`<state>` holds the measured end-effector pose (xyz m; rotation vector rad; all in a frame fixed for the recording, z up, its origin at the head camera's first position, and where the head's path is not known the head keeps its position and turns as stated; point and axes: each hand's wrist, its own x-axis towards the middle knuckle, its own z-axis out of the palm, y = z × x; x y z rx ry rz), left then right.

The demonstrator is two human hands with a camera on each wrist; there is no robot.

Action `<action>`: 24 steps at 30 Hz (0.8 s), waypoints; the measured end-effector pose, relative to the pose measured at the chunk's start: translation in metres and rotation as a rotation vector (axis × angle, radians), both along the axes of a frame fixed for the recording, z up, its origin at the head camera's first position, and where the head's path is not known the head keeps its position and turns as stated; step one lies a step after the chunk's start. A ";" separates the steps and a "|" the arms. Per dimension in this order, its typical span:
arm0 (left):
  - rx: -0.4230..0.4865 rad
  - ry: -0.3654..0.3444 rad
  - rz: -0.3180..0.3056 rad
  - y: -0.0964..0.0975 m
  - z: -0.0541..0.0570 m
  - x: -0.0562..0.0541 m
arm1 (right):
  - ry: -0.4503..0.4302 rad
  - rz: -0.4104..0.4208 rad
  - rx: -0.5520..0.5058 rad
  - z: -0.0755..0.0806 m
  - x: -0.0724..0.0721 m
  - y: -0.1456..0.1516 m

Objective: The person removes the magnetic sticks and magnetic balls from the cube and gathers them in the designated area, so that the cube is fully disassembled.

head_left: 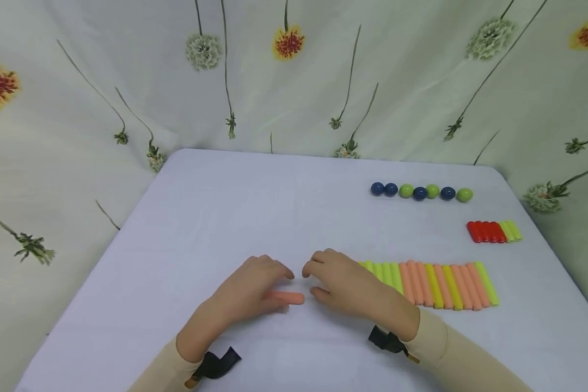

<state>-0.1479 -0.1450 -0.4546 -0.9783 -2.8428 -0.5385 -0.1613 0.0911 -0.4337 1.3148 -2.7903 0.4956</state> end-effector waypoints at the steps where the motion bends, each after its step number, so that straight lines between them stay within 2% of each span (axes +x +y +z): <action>1: -0.006 0.038 0.087 -0.002 0.000 0.003 | -0.011 -0.019 -0.010 0.002 -0.001 0.003; 3: -0.021 0.068 0.286 -0.004 0.001 0.011 | -0.024 -0.050 -0.030 0.006 -0.001 0.009; 5: -0.043 0.021 0.457 -0.005 0.002 0.017 | -0.036 -0.074 -0.051 0.010 -0.001 0.014; 7: -0.056 -0.057 0.540 -0.005 0.003 0.020 | -0.051 -0.087 -0.063 0.012 -0.001 0.017; 8: -0.049 -0.105 0.551 -0.005 0.003 0.020 | -0.053 -0.088 -0.062 0.012 -0.001 0.019; 11: 0.012 -0.222 0.530 -0.004 0.003 0.015 | -0.069 -0.082 -0.065 0.009 0.000 0.021; 15: 0.130 -0.292 0.461 0.000 0.001 0.003 | -0.070 -0.073 -0.071 0.004 0.000 0.020; 18: 0.203 -0.301 0.363 0.006 -0.003 -0.007 | -0.071 -0.062 -0.079 0.000 0.000 0.019; 21: 0.236 -0.295 0.255 0.013 -0.007 -0.013 | -0.078 -0.050 -0.091 -0.004 0.000 0.017; 24: 0.230 -0.279 0.207 0.019 -0.007 -0.011 | -0.087 -0.050 -0.104 -0.007 -0.001 0.013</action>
